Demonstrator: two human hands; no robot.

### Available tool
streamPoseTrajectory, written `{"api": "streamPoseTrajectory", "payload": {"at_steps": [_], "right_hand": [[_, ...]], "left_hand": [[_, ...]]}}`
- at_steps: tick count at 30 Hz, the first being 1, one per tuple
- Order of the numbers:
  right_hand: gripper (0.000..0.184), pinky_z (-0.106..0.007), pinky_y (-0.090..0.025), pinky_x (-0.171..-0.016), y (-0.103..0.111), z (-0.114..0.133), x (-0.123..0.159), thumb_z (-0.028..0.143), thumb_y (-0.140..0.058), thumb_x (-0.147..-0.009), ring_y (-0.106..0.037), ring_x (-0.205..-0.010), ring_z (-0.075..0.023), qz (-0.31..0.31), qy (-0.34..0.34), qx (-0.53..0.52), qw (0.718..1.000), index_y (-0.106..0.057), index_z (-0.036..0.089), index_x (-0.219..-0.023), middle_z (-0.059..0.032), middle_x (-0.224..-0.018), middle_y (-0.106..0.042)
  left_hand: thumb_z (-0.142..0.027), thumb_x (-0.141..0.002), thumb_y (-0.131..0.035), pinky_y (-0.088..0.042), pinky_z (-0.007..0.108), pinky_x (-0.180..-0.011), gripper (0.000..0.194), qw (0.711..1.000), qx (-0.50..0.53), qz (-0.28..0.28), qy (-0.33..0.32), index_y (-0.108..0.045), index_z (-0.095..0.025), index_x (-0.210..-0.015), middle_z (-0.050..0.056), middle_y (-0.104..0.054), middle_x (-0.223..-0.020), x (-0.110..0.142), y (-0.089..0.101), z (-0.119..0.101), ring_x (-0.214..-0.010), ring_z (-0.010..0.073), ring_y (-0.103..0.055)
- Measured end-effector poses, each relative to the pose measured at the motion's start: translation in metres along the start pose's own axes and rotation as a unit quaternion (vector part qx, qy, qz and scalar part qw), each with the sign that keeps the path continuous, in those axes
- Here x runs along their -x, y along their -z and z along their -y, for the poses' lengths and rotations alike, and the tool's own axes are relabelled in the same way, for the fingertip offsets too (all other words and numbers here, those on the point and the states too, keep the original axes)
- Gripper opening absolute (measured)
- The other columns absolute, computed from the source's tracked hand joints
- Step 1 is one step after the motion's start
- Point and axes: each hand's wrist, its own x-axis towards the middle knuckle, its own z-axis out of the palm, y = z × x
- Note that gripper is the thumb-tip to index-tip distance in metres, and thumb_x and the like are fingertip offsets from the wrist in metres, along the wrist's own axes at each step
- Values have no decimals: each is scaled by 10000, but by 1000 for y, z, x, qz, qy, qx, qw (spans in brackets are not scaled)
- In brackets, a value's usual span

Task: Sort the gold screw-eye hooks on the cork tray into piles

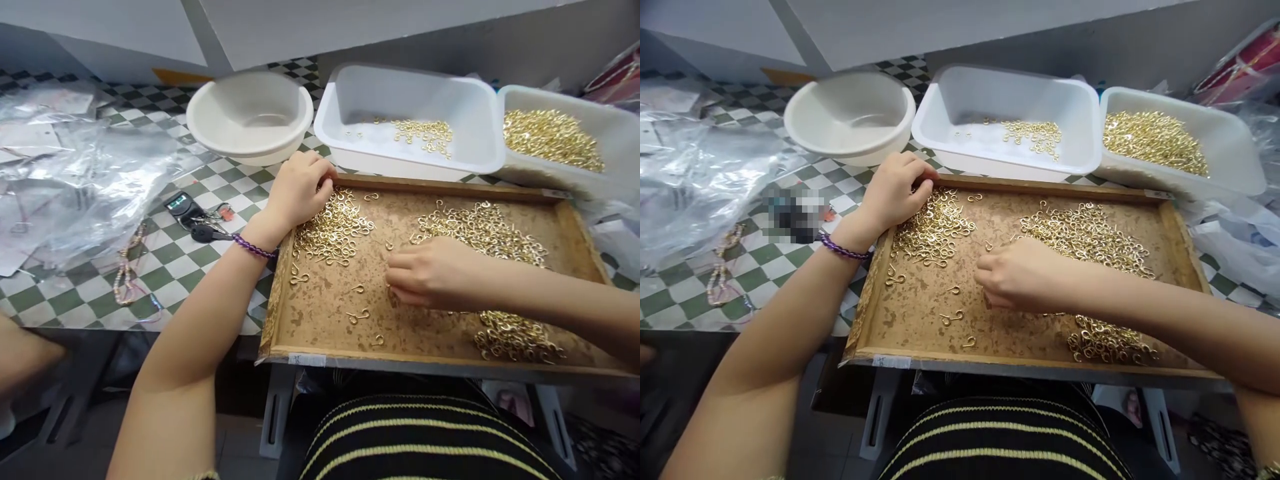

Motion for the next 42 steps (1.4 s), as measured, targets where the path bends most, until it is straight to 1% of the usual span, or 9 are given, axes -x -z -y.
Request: {"api": "streamPoseTrajectory", "payload": {"at_steps": [5,8,13,18,24,29,33,36,42], "right_hand": [[408,-310,-384,-681,57,-33,38,439,-490,-1060,-537,-755,-137,-261,-297,123,910,-760,139,-1122,-100,-944,-703],[464,-296,-466,-765,70,-42,51,447,-567,-1034,-546,-737,-100,-314,-299,43,900,-691,115,-1333,-105,-1042,-704],[314,-256,-421,-679,36,-41,55,382,-527,-1050,-582,-720,-82,-161,-133,-33,977,-770,188,-1010,-29,-908,-714],[273,-275,-344,-635,6,-39,28,224,-498,-979,-573,-731,-113,59,-90,-109,988,-759,170,-923,-45,-865,-701],[320,-269,-466,-787,17,-41,18,236,-502,-978,-642,-872,-101,-38,-55,-272,960,-748,163,-1169,-53,-1012,-726],[362,-258,-468,-714,22,-41,40,182,-469,-962,-655,-795,-94,153,-66,-283,945,-779,193,-1151,-35,-999,-746],[489,-281,-512,-819,21,-36,49,201,-429,-992,-678,-977,-117,40,-74,-322,943,-641,198,-1432,-75,-1200,-721],[380,-262,-502,-804,20,-33,54,289,-452,-1033,-669,-943,-106,-26,-73,-335,939,-705,186,-1297,-65,-1095,-730],[145,-259,-277,-586,1,-16,66,199,-556,-957,-522,-673,-88,76,-82,-137,984,-669,146,-883,-21,-849,-640]], "left_hand": [[-233,-937,-469,-510,474,-1049,226,1000,3,0,0,-690,-253,-976,84,-674,-1069,0,1,-1,-1079,252,-581],[-233,-927,-479,-514,480,-1045,219,1000,10,-4,-4,-693,-262,-962,79,-682,-1060,0,1,1,-1063,249,-585],[-247,-923,-477,-516,500,-1041,225,1000,14,-10,-7,-696,-281,-958,79,-681,-1058,0,0,3,-1059,252,-589],[-267,-923,-470,-515,491,-1016,224,1000,17,-18,-17,-690,-289,-956,73,-685,-1047,1,0,5,-1043,242,-590],[-281,-925,-481,-507,501,-1005,212,999,12,-21,-23,-692,-288,-939,77,-689,-1046,1,0,6,-1042,252,-589],[-280,-910,-499,-512,478,-998,205,999,11,-28,-19,-701,-301,-940,65,-677,-1022,1,-1,7,-1030,250,-579],[-297,-914,-489,-513,483,-996,212,999,10,-24,-20,-699,-312,-943,63,-678,-1026,1,0,8,-1034,251,-578],[-310,-920,-480,-512,488,-995,217,999,13,-24,-24,-696,-319,-941,60,-675,-1032,1,0,8,-1040,249,-583],[-293,-924,-488,-491,498,-1018,213,1000,20,-19,-15,-701,-308,-934,70,-674,-1041,1,0,8,-1057,259,-583]]}}
